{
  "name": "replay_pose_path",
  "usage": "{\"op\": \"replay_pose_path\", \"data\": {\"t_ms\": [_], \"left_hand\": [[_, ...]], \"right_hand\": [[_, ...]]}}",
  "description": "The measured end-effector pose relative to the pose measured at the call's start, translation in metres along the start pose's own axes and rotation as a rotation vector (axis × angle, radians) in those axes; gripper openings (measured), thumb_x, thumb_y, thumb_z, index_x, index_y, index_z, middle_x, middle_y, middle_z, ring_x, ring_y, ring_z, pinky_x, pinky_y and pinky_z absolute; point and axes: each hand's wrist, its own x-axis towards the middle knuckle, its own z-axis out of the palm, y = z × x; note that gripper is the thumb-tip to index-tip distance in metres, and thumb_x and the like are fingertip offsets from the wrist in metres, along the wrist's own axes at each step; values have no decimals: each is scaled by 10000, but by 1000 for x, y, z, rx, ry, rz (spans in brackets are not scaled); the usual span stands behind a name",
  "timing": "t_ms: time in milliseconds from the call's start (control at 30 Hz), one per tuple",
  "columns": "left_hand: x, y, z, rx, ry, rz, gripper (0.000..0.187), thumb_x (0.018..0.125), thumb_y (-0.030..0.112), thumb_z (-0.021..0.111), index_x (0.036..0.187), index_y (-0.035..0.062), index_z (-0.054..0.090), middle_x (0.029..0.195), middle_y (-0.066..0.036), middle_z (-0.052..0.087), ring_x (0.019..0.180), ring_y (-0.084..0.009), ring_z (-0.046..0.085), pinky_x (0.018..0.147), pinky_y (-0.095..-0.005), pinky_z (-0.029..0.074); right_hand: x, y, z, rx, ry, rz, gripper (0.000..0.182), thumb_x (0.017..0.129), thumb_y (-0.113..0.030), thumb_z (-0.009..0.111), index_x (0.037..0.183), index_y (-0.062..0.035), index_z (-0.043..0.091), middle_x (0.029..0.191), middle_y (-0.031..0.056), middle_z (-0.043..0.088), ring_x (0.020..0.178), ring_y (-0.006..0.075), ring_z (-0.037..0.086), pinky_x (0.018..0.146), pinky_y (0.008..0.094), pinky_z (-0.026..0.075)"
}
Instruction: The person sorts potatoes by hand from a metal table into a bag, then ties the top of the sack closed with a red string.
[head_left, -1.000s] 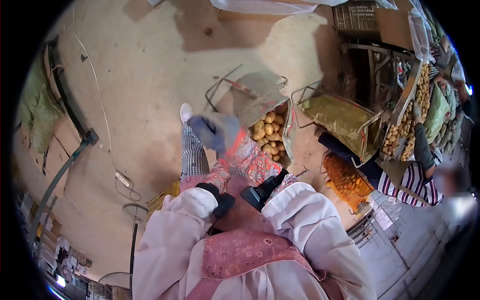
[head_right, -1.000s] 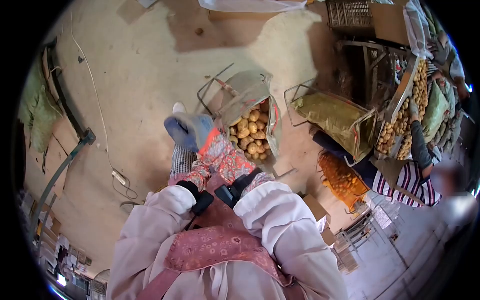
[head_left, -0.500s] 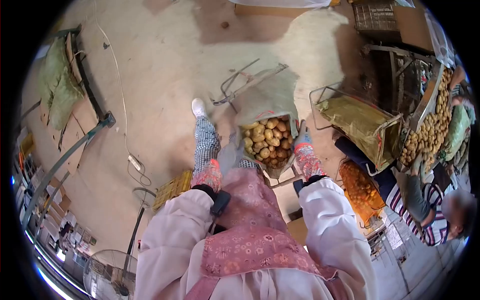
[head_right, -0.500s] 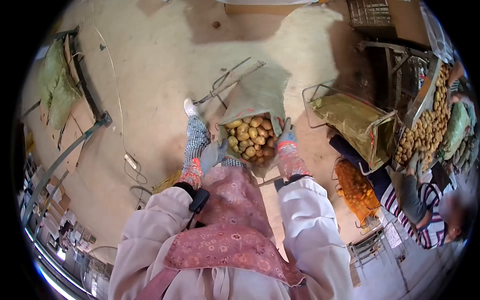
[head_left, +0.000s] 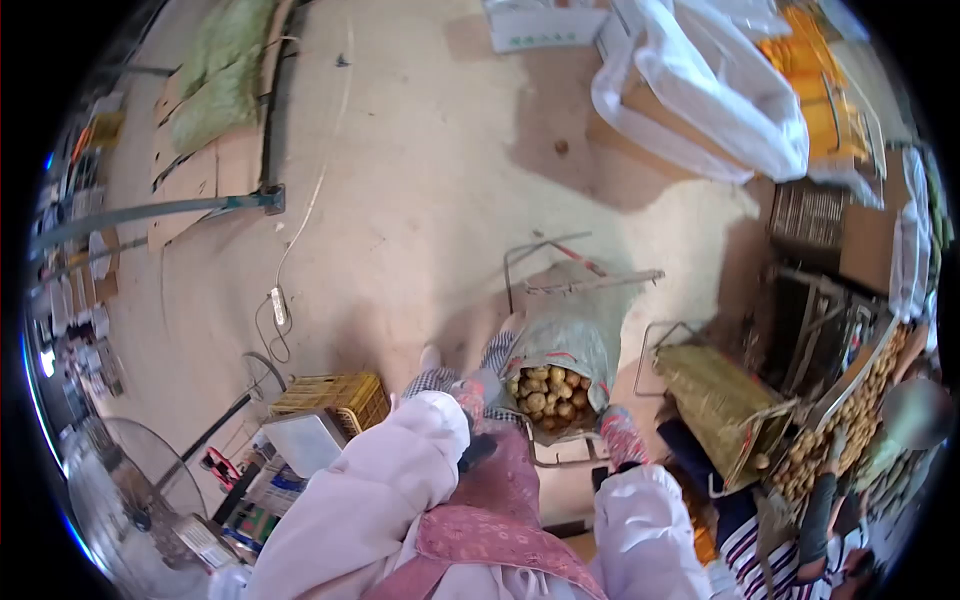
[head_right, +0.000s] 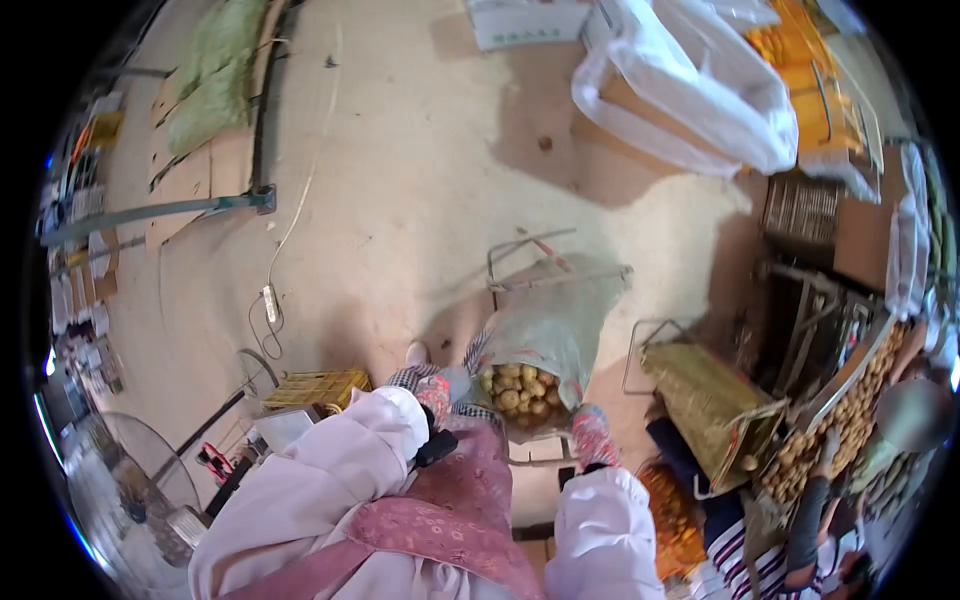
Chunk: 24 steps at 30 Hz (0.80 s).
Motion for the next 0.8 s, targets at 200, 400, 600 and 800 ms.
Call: {"op": "replay_pose_path", "data": {"t_ms": [200, 400, 600, 800], "left_hand": [[-18, -9, -83, -152, 226, -223, 159, 780, 163, 608, 772, 52, 722, 718, -161, 669, 644, -353, 671, 617, -466, 541], [-64, -82, -139, 94, 110, 61, 183, 761, 220, 632, 754, 57, 716, 654, -157, 654, 546, -341, 639, 518, -484, 509], [-155, -201, -174, -101, 132, -89, 123, 750, 166, 661, 766, 79, 746, 674, -99, 679, 613, -290, 663, 570, -423, 527], [-273, -312, -244, -345, 301, -344, 218, 793, 197, 635, 943, 60, 713, 754, -128, 697, 694, -322, 688, 654, -441, 551]], "right_hand": [[-32, -34, -5, 7, 3, -86, 573, 797, -199, 663, 1345, -97, 528, 1158, 262, 624, 1098, 391, 602, 897, 454, 503], [-60, -128, -5, 24, -130, -175, 557, 801, -199, 660, 1335, -96, 536, 1147, 253, 631, 1084, 383, 610, 883, 449, 507], [-62, -341, 45, -36, -281, -282, 541, 806, -199, 656, 1324, -94, 545, 1137, 244, 638, 1070, 375, 618, 870, 444, 512], [-78, -567, 64, -258, -344, -408, 525, 810, -199, 653, 1314, -93, 553, 1126, 235, 645, 1056, 367, 626, 856, 440, 516]]}}
